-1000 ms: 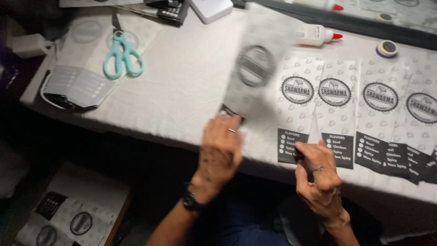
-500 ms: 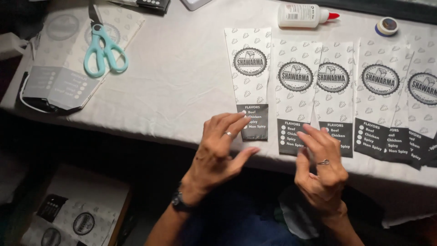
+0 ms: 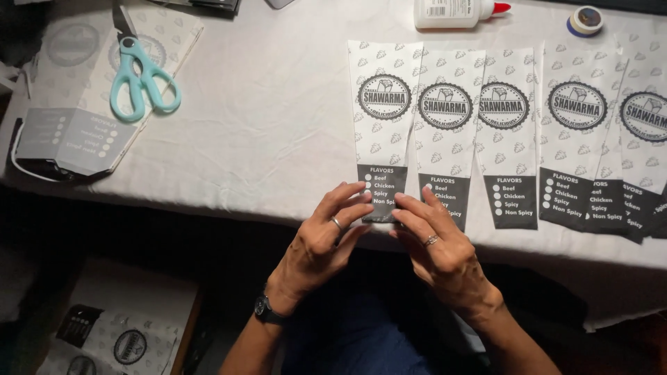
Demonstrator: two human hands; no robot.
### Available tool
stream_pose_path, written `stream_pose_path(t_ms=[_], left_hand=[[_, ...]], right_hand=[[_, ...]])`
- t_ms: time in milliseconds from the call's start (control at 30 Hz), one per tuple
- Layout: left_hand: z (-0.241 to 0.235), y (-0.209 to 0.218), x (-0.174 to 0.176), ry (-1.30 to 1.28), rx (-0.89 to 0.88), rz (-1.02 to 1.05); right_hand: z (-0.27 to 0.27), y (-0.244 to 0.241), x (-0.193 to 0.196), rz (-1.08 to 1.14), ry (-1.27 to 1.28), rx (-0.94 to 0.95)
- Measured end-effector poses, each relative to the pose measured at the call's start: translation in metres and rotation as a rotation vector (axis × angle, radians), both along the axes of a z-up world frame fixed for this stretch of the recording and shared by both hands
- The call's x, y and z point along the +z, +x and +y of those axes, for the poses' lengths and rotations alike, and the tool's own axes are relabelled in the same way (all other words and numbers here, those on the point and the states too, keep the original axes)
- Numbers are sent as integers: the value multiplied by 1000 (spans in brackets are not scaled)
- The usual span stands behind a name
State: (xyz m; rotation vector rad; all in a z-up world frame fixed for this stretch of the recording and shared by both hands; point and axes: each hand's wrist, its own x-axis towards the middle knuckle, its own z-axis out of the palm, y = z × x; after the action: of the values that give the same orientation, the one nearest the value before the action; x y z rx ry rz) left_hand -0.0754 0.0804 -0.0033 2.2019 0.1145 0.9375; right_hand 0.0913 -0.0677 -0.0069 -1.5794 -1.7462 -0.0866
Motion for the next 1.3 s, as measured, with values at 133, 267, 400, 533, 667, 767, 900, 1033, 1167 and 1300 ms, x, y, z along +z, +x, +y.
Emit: stream_pose_path(t_ms=[133, 267, 400, 533, 667, 767, 900, 1033, 1167, 1300], left_hand=[[2, -3, -7, -31, -44, -43], [2, -3, -9, -41, -52, -58], [1, -2, -9, -63, -36, -58], [-6, 8, -11, -67, 154, -65], [-12, 16, -5, -195, 277, 10], [-14, 19, -6, -261, 326, 21], [-18, 24, -2, -314, 354, 36], [-22, 23, 5, -373, 324, 51], [-26, 26, -1, -363, 348, -3], [-35, 30, -7, -258, 435, -23]], right_hand=[[3, -2, 4, 1, 73, 0], [5, -3, 5, 5, 92, 16], [7, -2, 5, 6, 86, 32], [16, -5, -3, 41, 162, -142], [20, -6, 6, 239, 32, -210], [23, -6, 16, 336, -19, -239], [31, -4, 31, 398, -83, -248], [32, -2, 19, 375, -93, -250], [26, 5, 21, 391, -168, -200], [25, 5, 19, 384, -142, -194]])
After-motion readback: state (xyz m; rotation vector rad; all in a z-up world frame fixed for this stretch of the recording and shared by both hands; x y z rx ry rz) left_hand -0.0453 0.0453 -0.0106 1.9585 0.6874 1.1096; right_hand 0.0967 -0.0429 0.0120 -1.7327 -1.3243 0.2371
